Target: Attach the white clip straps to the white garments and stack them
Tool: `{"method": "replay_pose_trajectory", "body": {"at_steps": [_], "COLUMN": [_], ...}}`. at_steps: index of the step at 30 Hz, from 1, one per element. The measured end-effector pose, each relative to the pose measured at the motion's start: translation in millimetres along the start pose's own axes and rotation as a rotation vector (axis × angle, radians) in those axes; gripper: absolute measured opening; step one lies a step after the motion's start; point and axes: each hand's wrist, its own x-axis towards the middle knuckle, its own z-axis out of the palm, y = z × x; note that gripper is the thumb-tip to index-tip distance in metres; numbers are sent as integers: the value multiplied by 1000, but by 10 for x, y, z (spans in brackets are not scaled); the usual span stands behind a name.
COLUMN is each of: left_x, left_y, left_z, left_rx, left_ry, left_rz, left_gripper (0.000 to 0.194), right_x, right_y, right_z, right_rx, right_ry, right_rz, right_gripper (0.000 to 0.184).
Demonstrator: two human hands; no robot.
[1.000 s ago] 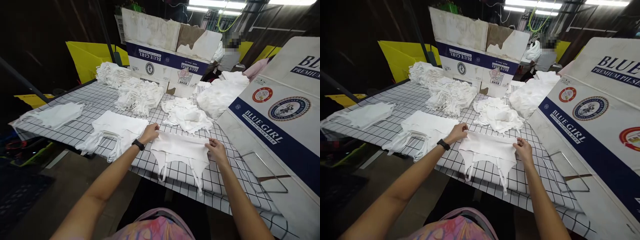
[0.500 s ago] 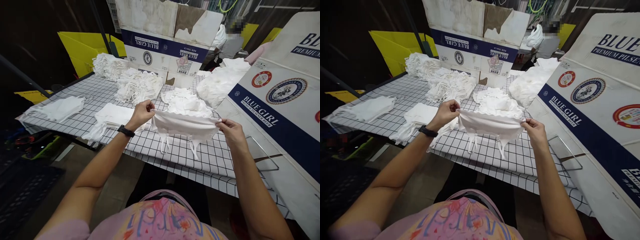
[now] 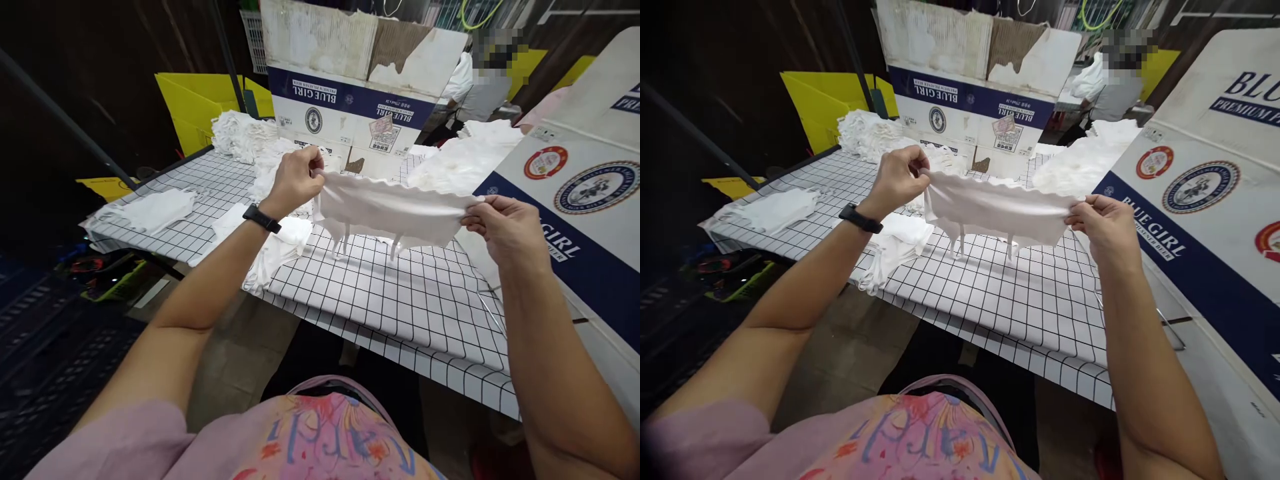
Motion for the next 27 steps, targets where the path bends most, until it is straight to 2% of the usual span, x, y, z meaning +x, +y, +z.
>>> {"method": "replay_pose_trajectory", "body": {"at_steps": [3,7,13,16,21,27], "left_x": [28,56,69,68,33,-138], "left_y": [9,5,-34,-33,2,25], "left_z": [-62,-132,-218,-258,-302,-363], "left_rx": [2,13,-12,-5,-1,-135], "left_ry": [21,49,59,67,100,137], "left_rz": [1,4,-28,-21,29,77], "left_gripper": [18,13,11,9,12,15], "right_x": [-6,-51,-82,-61,-50,-237], "right_y": [-81,-141,-242,-254,-172,-177], "right_z": [17,43,147,155,63,-50], "right_rx": [-15,9,17,65,81,64], "right_ry": [-38,-96,15,29,76,129], "right_rz": [4,-71,-96,-158,-280,-305], "right_gripper": [15,7,14,17,11,15]}}
